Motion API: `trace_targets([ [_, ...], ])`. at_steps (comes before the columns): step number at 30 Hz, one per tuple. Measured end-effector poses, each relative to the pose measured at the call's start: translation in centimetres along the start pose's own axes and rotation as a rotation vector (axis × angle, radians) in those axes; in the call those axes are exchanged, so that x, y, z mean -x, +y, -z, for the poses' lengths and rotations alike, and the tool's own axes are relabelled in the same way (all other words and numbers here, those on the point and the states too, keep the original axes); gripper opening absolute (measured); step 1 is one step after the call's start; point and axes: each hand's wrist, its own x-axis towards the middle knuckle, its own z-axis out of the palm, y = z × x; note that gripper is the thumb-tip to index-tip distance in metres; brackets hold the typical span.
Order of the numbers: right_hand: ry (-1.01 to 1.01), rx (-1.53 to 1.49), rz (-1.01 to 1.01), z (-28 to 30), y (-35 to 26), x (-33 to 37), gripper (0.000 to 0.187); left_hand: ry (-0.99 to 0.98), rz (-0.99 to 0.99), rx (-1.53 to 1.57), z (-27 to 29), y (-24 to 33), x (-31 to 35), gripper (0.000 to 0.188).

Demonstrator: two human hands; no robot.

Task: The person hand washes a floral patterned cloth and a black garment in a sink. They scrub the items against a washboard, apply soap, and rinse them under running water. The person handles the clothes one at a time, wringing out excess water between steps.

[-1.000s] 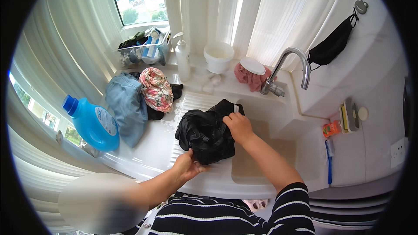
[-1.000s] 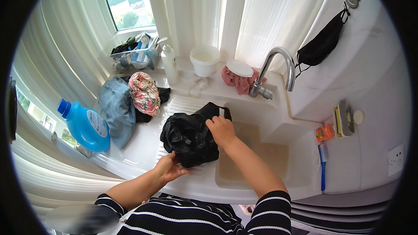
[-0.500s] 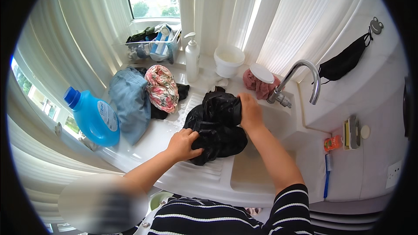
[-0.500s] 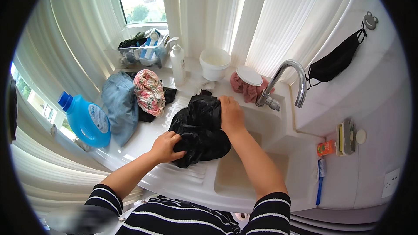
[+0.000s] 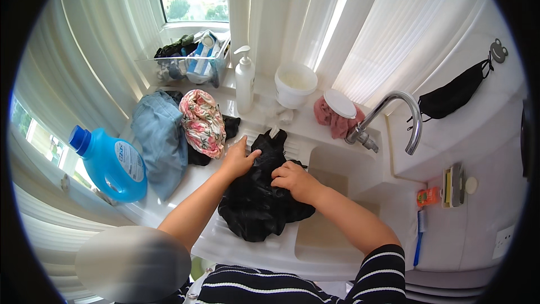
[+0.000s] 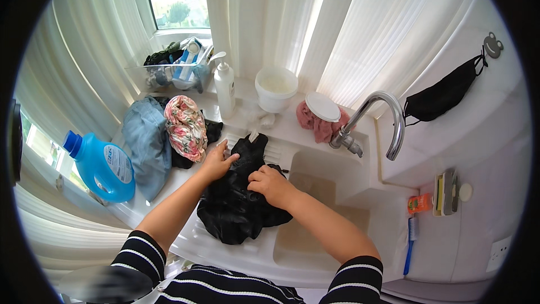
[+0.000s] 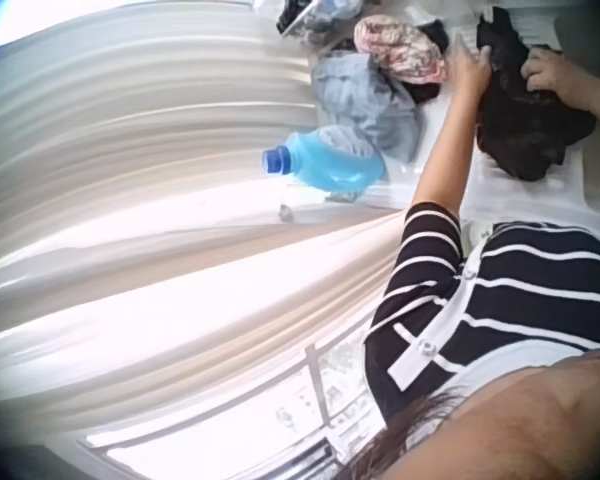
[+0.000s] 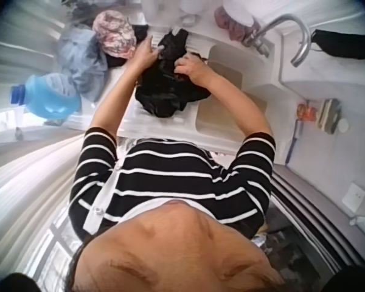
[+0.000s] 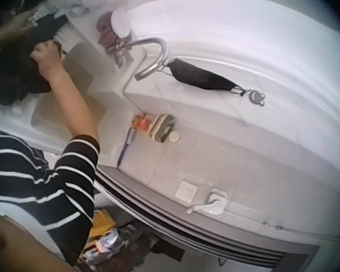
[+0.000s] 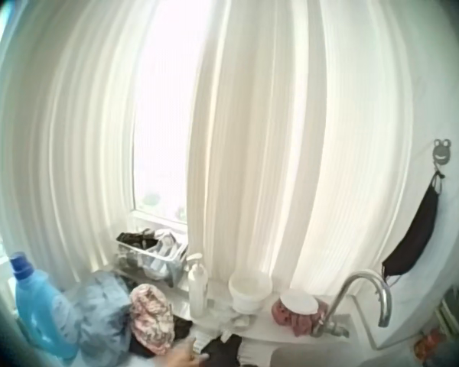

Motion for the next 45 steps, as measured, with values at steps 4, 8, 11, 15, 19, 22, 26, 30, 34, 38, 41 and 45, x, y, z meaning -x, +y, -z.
trace_targets([
  [4,-0.156,0.052,-0.277,4.3,1.1,-1.3,0.032,-0.345,0.273,0.172,1.1,2.4,-0.2,0.054],
  [8,0.117,-0.042,-0.478,10.2,3.6,-8.0,0.030,-0.297,0.303,0.074,1.3,2.7,2.3,0.027],
  [11,0.389,0.101,-0.523,11.2,9.0,-12.8,0.027,-0.289,0.303,0.040,1.0,2.7,2.7,0.028],
  [15,0.154,0.227,-0.764,10.6,17.5,-16.4,0.027,-0.261,0.282,0.016,0.7,3.1,2.4,0.029],
  [19,-0.206,0.298,-0.914,10.6,20.3,-19.4,0.029,-0.243,0.271,0.029,0.7,2.8,2.6,0.030],
  [22,-0.274,0.337,-0.923,9.7,20.4,-20.5,0.028,-0.229,0.278,0.048,0.9,2.5,2.8,0.031],
  [26,-0.332,0.404,-0.806,10.0,22.7,-19.6,0.023,-0.213,0.257,0.066,0.6,3.0,2.7,0.030],
  [30,-0.082,-0.098,-0.848,15.9,15.2,-18.1,0.023,-0.183,0.269,0.184,0.8,2.5,2.6,0.026],
  [34,0.081,-0.569,-0.801,17.7,8.4,-13.6,0.026,-0.078,0.288,0.306,0.9,1.7,-0.2,0.034],
  [38,-0.244,-0.508,-0.805,11.9,3.9,-9.1,0.024,-0.182,0.429,0.432,-1.3,2.9,-2.7,0.051],
  [41,-0.053,-0.591,-0.862,8.6,3.3,-6.5,0.023,-0.483,0.560,0.695,1.3,5.7,-2.8,0.049],
  [45,0.165,-1.022,-0.743,4.8,0.8,-6.1,0.020,-0.525,0.488,0.441,5.4,6.5,-1.1,0.046],
])
